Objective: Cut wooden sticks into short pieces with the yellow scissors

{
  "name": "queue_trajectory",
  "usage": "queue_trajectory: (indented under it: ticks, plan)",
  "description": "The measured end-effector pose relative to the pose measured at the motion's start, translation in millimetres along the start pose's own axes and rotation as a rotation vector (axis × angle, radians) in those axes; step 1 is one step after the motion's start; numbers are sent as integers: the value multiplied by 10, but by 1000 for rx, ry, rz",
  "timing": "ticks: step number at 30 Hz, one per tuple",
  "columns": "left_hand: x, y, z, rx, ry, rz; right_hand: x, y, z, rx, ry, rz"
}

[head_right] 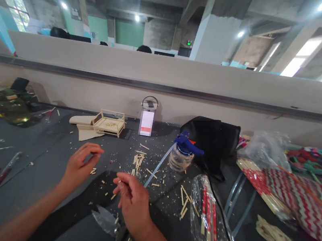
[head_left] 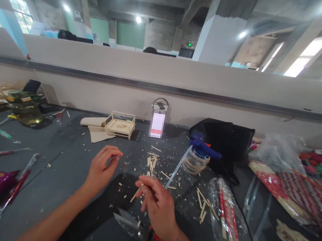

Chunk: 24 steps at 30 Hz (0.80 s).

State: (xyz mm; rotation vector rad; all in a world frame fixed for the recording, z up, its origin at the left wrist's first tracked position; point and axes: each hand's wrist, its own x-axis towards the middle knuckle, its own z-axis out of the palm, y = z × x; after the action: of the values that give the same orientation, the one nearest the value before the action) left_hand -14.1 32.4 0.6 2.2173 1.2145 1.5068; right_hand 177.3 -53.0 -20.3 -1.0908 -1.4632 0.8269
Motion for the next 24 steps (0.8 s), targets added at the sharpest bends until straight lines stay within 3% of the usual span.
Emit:
queue_trajectory:
  ticks: [5,15,19,24]
  plan:
    - [11,90,18,-37,-67,-7,39,-10,16,171,28,82]
    - [-49,647,-83,-180,-453,-68,27,-76,-10,211,20,116]
    - [-231,679,-95,-208,-467,-66,6,-73,6,204,-8,121]
    - [-467,571,-130,-137,-469,-86,-50,-77,48,162,-148,112]
